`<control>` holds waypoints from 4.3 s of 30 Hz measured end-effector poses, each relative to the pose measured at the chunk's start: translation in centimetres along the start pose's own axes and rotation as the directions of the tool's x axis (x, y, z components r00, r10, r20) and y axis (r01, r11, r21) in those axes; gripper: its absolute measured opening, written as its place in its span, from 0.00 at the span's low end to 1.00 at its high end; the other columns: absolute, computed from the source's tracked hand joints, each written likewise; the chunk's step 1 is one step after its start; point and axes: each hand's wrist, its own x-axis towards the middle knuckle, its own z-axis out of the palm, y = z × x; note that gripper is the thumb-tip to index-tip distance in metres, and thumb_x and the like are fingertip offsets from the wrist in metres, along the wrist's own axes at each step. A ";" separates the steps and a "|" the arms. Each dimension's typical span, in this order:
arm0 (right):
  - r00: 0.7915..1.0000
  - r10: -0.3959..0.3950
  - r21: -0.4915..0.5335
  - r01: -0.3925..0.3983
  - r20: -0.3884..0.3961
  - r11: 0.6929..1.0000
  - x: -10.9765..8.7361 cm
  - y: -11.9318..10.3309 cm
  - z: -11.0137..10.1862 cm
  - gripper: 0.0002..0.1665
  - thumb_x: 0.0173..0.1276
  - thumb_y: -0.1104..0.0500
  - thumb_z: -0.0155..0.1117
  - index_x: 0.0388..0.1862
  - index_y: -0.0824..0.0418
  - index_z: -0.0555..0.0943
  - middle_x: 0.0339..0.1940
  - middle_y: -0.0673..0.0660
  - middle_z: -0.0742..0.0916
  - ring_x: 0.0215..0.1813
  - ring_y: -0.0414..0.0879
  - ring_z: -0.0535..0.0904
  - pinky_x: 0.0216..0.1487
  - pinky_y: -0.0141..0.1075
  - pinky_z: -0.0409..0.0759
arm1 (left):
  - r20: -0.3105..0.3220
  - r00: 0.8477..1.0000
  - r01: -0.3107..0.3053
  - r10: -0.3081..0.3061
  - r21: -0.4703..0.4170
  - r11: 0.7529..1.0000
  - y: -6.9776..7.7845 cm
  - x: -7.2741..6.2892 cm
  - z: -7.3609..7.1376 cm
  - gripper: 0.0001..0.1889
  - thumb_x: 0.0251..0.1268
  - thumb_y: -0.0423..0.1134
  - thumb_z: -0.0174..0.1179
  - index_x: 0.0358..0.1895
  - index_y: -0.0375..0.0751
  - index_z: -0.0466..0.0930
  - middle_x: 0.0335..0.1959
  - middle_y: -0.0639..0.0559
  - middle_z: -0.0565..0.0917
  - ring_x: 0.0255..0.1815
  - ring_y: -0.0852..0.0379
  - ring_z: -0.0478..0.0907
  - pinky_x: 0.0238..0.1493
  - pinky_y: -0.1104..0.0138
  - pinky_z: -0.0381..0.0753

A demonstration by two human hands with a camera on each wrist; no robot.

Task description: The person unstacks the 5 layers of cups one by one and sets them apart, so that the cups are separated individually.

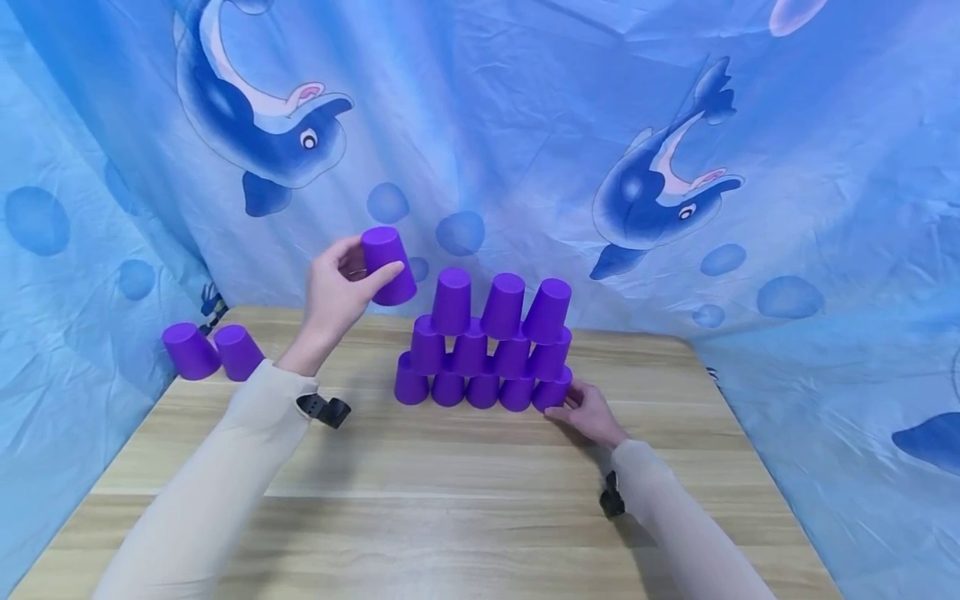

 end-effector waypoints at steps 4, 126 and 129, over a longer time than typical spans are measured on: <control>1.000 0.001 -0.011 -0.001 -0.020 1.000 0.3 1.2 -0.1 0.34 0.56 0.64 0.74 0.62 0.62 0.74 0.58 0.59 0.80 0.62 0.52 0.73 0.62 0.38 0.71 | -0.012 0.997 0.071 -0.071 0.038 0.997 -1.5 -1.2 -0.9 0.28 0.52 0.43 0.73 0.56 0.36 0.78 0.43 0.41 0.82 0.42 0.52 0.79 0.47 0.67 0.79; 0.999 0.033 -0.003 -0.033 -0.035 0.999 0.5 1.4 0.0 0.35 0.55 0.64 0.75 0.62 0.62 0.74 0.58 0.60 0.80 0.62 0.53 0.73 0.63 0.40 0.69 | 0.365 0.914 0.155 -0.179 0.093 0.983 -1.8 -3.5 3.4 0.46 0.45 0.52 0.75 0.69 0.39 0.65 0.65 0.43 0.70 0.64 0.44 0.67 0.63 0.55 0.68; 0.999 0.025 0.005 -0.025 -0.035 1.000 0.6 1.4 0.1 0.33 0.55 0.65 0.75 0.61 0.61 0.75 0.57 0.59 0.80 0.62 0.52 0.73 0.62 0.38 0.70 | 0.375 0.913 0.139 -0.162 0.088 0.986 -1.4 -3.2 4.2 0.45 0.46 0.50 0.75 0.68 0.37 0.65 0.64 0.43 0.72 0.63 0.44 0.69 0.63 0.54 0.67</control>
